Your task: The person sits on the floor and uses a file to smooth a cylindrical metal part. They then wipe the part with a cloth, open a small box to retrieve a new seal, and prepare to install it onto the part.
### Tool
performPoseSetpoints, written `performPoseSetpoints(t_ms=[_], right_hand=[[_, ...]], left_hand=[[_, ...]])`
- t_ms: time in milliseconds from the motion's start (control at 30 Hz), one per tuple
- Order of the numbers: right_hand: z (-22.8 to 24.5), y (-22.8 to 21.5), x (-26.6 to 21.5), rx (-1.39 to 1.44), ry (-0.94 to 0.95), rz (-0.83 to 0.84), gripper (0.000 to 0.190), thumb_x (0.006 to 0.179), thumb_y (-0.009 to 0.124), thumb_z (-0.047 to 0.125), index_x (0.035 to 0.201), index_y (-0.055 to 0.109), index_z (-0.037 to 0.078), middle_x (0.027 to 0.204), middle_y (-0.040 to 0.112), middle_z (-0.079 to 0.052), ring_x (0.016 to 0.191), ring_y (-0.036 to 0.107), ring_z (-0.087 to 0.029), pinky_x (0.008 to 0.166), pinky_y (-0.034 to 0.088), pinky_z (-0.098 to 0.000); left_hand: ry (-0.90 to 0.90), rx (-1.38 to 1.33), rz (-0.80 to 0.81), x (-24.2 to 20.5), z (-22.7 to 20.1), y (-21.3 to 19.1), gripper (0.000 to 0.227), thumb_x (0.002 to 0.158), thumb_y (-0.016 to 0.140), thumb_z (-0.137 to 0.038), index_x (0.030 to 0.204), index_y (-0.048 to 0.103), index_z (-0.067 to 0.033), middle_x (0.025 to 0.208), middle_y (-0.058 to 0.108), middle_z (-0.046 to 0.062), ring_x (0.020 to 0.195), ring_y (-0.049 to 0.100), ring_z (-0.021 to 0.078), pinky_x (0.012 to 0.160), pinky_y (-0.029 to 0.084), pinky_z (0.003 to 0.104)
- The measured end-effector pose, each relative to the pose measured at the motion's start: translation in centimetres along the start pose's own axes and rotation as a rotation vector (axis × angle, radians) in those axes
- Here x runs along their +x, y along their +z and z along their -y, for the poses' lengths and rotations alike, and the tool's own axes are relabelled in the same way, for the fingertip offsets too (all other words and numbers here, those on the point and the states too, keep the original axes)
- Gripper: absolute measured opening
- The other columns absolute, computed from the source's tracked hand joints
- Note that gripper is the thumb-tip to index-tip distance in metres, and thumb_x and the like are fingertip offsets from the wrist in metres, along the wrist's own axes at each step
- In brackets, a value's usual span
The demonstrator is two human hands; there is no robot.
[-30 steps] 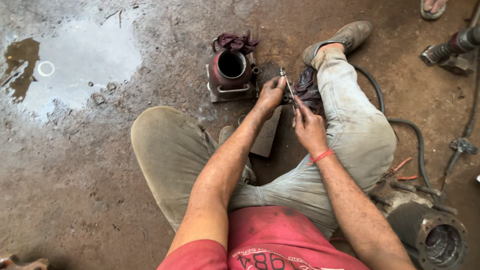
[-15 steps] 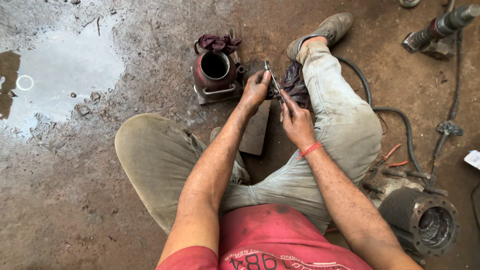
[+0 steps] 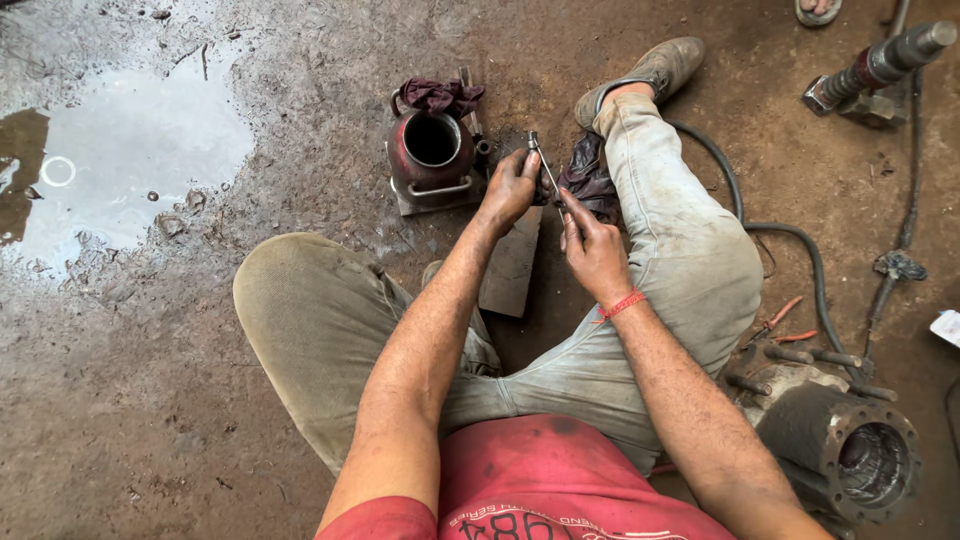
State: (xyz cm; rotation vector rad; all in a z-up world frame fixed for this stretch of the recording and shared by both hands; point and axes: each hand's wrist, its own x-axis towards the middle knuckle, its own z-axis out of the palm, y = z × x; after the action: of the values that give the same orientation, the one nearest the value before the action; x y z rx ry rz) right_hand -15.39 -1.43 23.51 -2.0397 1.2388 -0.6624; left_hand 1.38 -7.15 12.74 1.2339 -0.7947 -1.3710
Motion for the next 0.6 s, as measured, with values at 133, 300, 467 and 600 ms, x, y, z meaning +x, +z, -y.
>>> performPoseSetpoints(t_ms=[133,300,467,600], right_hand=[[-0.1,0.1,0.0,-0.011,0.019,-0.007,0.040,0.105,0.056,0.008,0.146,0.059,0.011,0.068,0.066,-0.012,0.057,0.068,-0.018,0.057,0.053,-0.0358],[-0.7,0.2,-0.1,-0.067,-0.100,-0.030,0.039,0.105,0.058,0.006,0.144,0.060,0.010,0.086,0.071,-0.021,0.067,0.072,-0.027,0.062,0.055,-0.0394],[-1.3,0.6,-0.1,-0.183,-0.173,-0.051,0.039,0.105,0.061,0.007,0.143,0.063,0.010,0.097,0.072,-0.025,0.078,0.072,-0.035,0.066,0.056,-0.0427],[-1.3,0.6,-0.2,-0.091,-0.049,-0.025,0.037,0.107,0.059,0.010,0.145,0.062,0.010,0.078,0.070,-0.016,0.062,0.070,-0.023,0.060,0.054,-0.0381]], left_hand=[[-0.034,-0.062,0.093,0.6,0.7,-0.5,0.028,0.108,0.050,-0.022,0.115,0.066,0.0001,0.086,0.068,0.005,0.073,0.065,0.0128,0.068,0.058,0.032],[-0.048,0.417,-0.160,-0.2,-0.6,-0.1,0.028,0.099,0.064,-0.025,0.115,0.070,-0.0033,0.081,0.076,0.010,0.070,0.074,0.0179,0.067,0.057,0.035],[-0.036,0.452,-0.215,-0.9,-0.6,0.1,0.031,0.096,0.068,-0.027,0.116,0.072,-0.0033,0.086,0.079,0.014,0.077,0.077,0.0205,0.071,0.059,0.037],[-0.023,0.212,-0.115,0.5,0.6,-0.2,0.043,0.097,0.065,-0.029,0.128,0.064,0.0004,0.099,0.080,0.013,0.082,0.079,0.0207,0.073,0.064,0.036]])
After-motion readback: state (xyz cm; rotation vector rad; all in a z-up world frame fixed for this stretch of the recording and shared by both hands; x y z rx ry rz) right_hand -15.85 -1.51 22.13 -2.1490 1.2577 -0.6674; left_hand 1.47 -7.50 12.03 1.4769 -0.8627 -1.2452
